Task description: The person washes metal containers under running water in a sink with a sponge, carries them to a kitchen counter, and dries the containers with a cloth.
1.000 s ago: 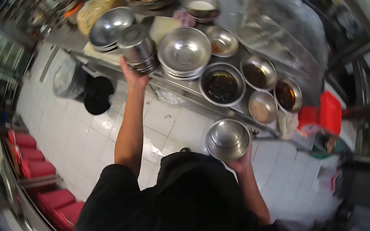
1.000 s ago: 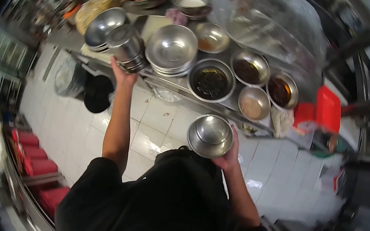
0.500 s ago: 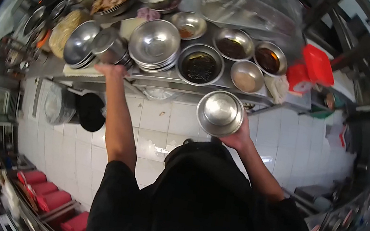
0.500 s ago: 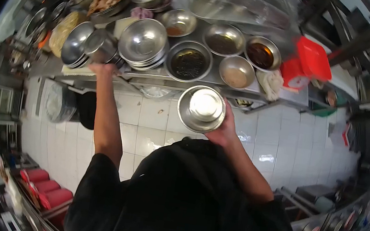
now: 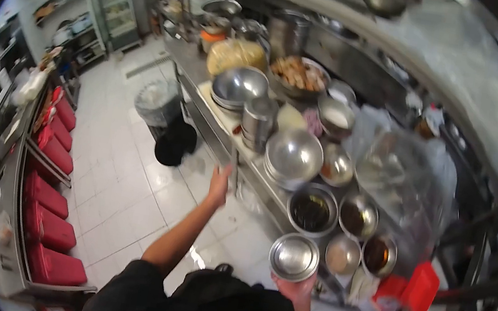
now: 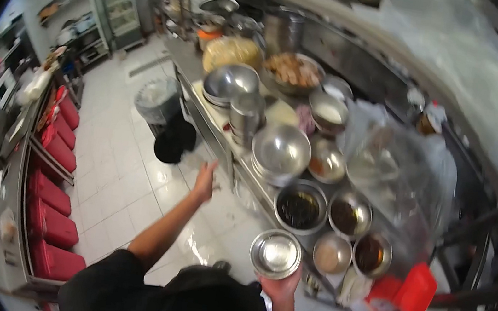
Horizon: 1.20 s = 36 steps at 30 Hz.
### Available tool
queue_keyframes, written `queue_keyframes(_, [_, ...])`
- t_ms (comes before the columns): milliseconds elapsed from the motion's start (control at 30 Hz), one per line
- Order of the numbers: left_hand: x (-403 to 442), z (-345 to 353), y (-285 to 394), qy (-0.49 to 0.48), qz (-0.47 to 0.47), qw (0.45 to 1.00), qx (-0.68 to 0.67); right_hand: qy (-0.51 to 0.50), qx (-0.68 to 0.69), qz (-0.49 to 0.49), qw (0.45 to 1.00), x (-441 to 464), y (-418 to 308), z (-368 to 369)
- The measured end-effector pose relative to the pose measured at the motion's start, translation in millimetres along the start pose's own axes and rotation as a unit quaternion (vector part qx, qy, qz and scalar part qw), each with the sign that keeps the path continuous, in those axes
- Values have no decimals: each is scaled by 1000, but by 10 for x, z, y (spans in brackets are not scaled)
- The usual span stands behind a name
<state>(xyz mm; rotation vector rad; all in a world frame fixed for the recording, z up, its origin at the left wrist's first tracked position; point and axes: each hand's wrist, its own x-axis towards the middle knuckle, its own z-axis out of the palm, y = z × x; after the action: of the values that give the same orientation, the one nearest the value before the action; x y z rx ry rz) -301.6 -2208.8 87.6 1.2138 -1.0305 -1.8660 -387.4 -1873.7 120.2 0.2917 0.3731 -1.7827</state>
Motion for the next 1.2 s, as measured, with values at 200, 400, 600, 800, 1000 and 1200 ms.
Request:
queue_keyframes(200, [-1046, -756, 170, -82, 36, 991, 102, -59, -114, 137, 982, 516, 174, 340])
queue_keyframes(400, [-1563, -1721, 695, -41, 250, 940, 227, -72, -183, 202, 960, 1325, 1138, 885])
queue_keyframes(600, [-1682, -2411, 1286, 3, 433, 805, 405, -70, -215, 238, 945, 2015, 2442, 1654])
queue_keyframes(800, [-1336, -3063, 1517, 83, 403, 801, 434, -49, -297, 231, 925, 2688, 3239, 1950])
queue_keyframes(1000, [-373, -4204, 2066, 98, 326, 852, 398, -29, -266, 197, 943, 3470, 3486, 1941])
queue_keyframes(1200, [724, -6701, 1324, 268, 79, 813, 511, 73, -324, 205, 921, 4261, 3688, 2184])
